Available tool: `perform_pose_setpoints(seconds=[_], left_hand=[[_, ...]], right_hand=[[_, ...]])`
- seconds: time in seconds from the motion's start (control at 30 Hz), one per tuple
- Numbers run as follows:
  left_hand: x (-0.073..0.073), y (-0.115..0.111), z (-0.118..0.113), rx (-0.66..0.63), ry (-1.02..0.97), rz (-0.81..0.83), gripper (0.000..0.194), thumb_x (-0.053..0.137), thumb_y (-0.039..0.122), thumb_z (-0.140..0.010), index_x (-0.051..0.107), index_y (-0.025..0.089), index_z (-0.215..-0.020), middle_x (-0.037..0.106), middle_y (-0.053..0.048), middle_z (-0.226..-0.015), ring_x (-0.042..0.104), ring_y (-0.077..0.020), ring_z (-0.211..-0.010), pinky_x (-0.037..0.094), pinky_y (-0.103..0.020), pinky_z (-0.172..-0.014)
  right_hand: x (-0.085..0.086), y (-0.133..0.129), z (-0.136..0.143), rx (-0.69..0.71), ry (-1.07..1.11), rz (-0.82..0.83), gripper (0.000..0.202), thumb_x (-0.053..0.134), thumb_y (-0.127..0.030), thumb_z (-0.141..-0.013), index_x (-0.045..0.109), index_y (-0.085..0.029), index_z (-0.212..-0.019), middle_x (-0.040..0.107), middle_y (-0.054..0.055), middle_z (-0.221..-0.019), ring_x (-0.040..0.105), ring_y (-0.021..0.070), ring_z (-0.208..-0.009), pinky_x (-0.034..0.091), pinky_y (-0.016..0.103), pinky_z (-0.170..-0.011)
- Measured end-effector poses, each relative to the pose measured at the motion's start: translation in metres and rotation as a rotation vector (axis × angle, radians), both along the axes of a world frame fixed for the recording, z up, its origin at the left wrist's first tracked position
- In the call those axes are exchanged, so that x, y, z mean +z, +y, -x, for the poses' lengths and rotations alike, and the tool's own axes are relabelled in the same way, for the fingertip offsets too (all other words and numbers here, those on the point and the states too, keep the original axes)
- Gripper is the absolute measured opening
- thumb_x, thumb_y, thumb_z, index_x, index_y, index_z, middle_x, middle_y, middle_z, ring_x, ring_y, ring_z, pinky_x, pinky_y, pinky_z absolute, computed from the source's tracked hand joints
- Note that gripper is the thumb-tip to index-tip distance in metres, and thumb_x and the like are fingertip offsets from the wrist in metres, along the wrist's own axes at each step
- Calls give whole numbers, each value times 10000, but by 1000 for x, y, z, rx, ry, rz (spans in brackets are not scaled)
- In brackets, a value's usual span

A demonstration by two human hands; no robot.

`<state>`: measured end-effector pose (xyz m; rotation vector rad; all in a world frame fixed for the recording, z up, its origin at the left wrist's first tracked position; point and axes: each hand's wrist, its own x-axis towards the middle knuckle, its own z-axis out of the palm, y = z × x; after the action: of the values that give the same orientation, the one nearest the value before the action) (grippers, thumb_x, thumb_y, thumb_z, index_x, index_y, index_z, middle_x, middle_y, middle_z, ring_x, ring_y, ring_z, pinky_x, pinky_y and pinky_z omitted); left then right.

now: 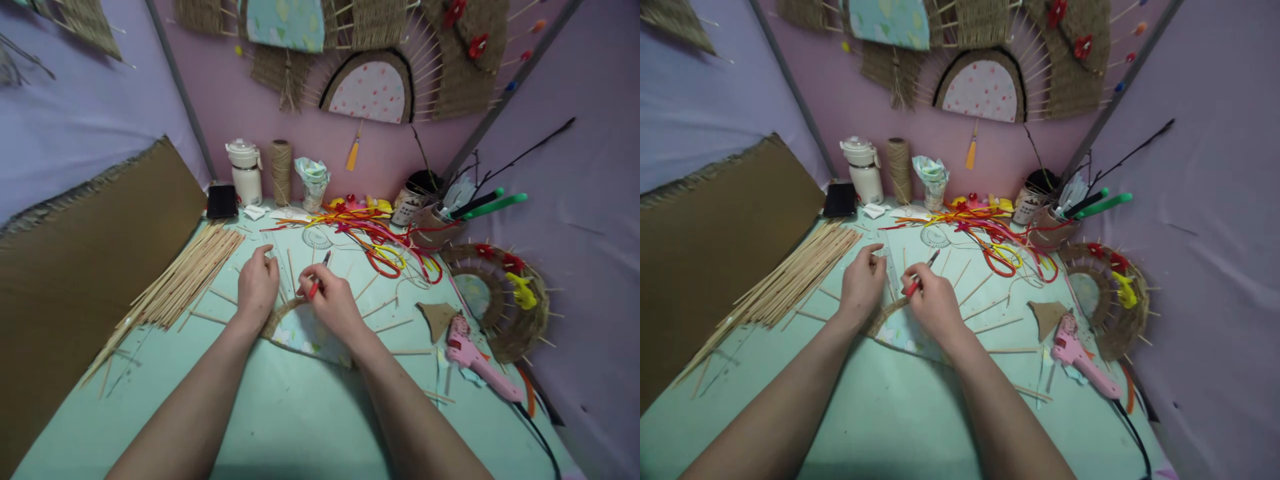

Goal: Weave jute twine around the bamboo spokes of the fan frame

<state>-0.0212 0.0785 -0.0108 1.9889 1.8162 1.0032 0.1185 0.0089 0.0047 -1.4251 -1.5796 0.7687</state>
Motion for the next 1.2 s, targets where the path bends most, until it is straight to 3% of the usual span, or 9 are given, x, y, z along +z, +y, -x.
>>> perform_pose_setpoints(seconds=[0.07, 0.17, 0.23, 0.3, 0.53, 0.8, 1.2], left_hand=[[1, 2, 4, 28, -41, -28, 350, 409, 265, -854, 557, 165, -1154, 636, -36, -769, 611, -213, -808, 435, -319, -756], [1, 5, 7, 45, -74, -39, 340, 416, 267, -849, 559, 164, -1140, 621, -29, -745, 606, -210, -798, 432, -318, -753], [0, 5, 7, 48, -76, -40, 336, 415, 267, -848, 563, 164, -1132, 616, -28, -738, 601, -208, -783, 429, -319, -746], [-1, 5, 6, 43, -71, -28, 335, 414, 271, -850, 566, 167, -1130, 613, -25, -728, 597, -208, -769, 426, -318, -739], [0, 1, 1, 9, -10, 32, 336, 420, 285, -850, 562, 181, -1137, 612, -15, -716, 595, -207, -746, 424, -316, -723], [-2, 2, 1, 16, 140, 73, 359, 398, 264, -859, 565, 162, -1161, 652, -47, -744, 611, -226, -801, 430, -328, -752], [-8, 1, -6, -12, 227, 69, 372, 383, 243, -865, 559, 146, -1177, 686, -94, -883, 625, -243, -874, 436, -353, -810]], right_hand=[[2, -11, -3, 161, -240, 7, 250, 596, -396, -811, 591, -215, -985, 662, 43, -882, 606, 183, -807, 434, 299, -727], [-3, -25, -7, 325, -449, 1, 722, 781, -460, -609, 499, -195, -1218, 621, 110, -1107, 508, 284, -1133, 363, 416, -945], [-9, -32, -9, 349, -497, 10, 983, 820, -483, -534, 369, -167, -1348, 575, 147, -1210, 387, 306, -1274, 256, 466, -1047], [-14, -35, -10, 328, -519, 29, 1055, 815, -492, -537, 297, -155, -1392, 521, 171, -1289, 340, 304, -1313, 197, 483, -1083], [-22, -36, -2, 156, -575, 18, 704, 735, -508, -663, 469, -153, -1210, 444, 165, -1381, 394, 326, -1257, 280, 487, -1038], [-25, -36, 2, 74, -593, 11, 738, 725, -512, -674, 438, -135, -1239, 488, 174, -1340, 417, 319, -1235, 314, 468, -1011], [-25, -36, 2, 81, -576, -2, 687, 747, -470, -665, 455, -160, -1203, 482, 168, -1346, 409, 318, -1249, 293, 482, -1019]])
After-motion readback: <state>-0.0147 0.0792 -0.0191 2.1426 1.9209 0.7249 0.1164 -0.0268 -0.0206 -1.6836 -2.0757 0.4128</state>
